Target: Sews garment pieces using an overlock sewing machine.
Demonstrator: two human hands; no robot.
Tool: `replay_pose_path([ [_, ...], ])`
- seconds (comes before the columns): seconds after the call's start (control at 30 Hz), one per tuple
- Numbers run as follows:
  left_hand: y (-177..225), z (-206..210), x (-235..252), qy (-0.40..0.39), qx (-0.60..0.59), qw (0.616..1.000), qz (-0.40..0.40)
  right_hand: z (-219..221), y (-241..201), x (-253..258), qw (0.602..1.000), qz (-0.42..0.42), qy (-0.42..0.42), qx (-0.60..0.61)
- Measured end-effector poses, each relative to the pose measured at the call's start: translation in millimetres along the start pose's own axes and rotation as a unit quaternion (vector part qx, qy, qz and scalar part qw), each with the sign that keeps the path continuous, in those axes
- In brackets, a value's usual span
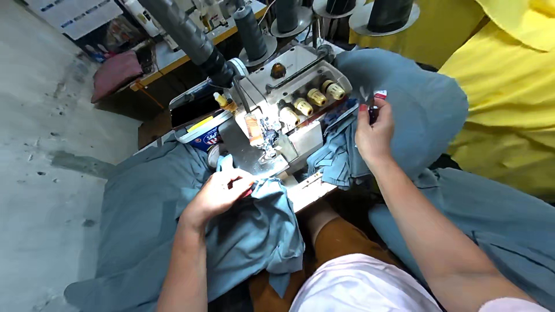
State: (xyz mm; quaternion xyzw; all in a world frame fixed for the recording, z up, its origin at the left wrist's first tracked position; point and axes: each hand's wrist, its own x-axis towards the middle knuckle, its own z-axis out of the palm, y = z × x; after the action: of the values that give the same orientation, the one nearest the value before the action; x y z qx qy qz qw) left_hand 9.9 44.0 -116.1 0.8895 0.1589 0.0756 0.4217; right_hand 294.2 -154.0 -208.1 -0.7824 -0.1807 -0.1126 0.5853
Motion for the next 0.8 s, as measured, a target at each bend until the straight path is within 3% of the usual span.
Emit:
replay_pose_path([
  [0.1,37.3,0.1,-3.7,-0.005,0.022,0.998,-0.061,-12.9,-27.3,-25.3,0.985,-0.167,-0.017,-0.047],
  [0.17,38.9,0.0,-7.3,-0.008,0.018,0.999,-0.047,-11.8,-52.4,-68.0,0.968,-0.237,-0.064,0.054],
  [0.23,16.3,-4.3,-10.2,-0.012,0.004,0.999,0.03,4.1,-64.9,-106.7,0.936,-0.219,-0.195,0.195],
  [0.33,27.0,-11.7,-21.5,-0.022,0.049,0.995,0.09,12.5,-75.8,-124.1,0.848,-0.125,-0.418,0.301],
  [0.4,38.5,-24.1,-37.1,-0.03,0.166,0.98,0.108,0.1,-85.9,-116.2,0.783,-0.09,-0.517,0.333],
  [0.47,52.5,-39.5,-57.8,-0.029,0.336,0.94,0.051,-21.6,-93.3,-100.1,0.753,-0.107,-0.556,0.337],
  [0.57,69.6,-63.1,-88.1,0.016,0.479,0.878,-0.005,-58.3,-102.4,-71.6,0.752,-0.129,-0.578,0.288],
  [0.7,116.8,-92.2,-117.9,0.162,0.522,0.818,0.179,-102.9,-138.4,-59.4,0.787,-0.206,-0.563,0.145],
  [0.8,150.6,-103.5,-129.8,0.192,0.448,0.843,0.229,-133.2,-159.3,-55.0,0.823,-0.311,-0.467,0.092],
])
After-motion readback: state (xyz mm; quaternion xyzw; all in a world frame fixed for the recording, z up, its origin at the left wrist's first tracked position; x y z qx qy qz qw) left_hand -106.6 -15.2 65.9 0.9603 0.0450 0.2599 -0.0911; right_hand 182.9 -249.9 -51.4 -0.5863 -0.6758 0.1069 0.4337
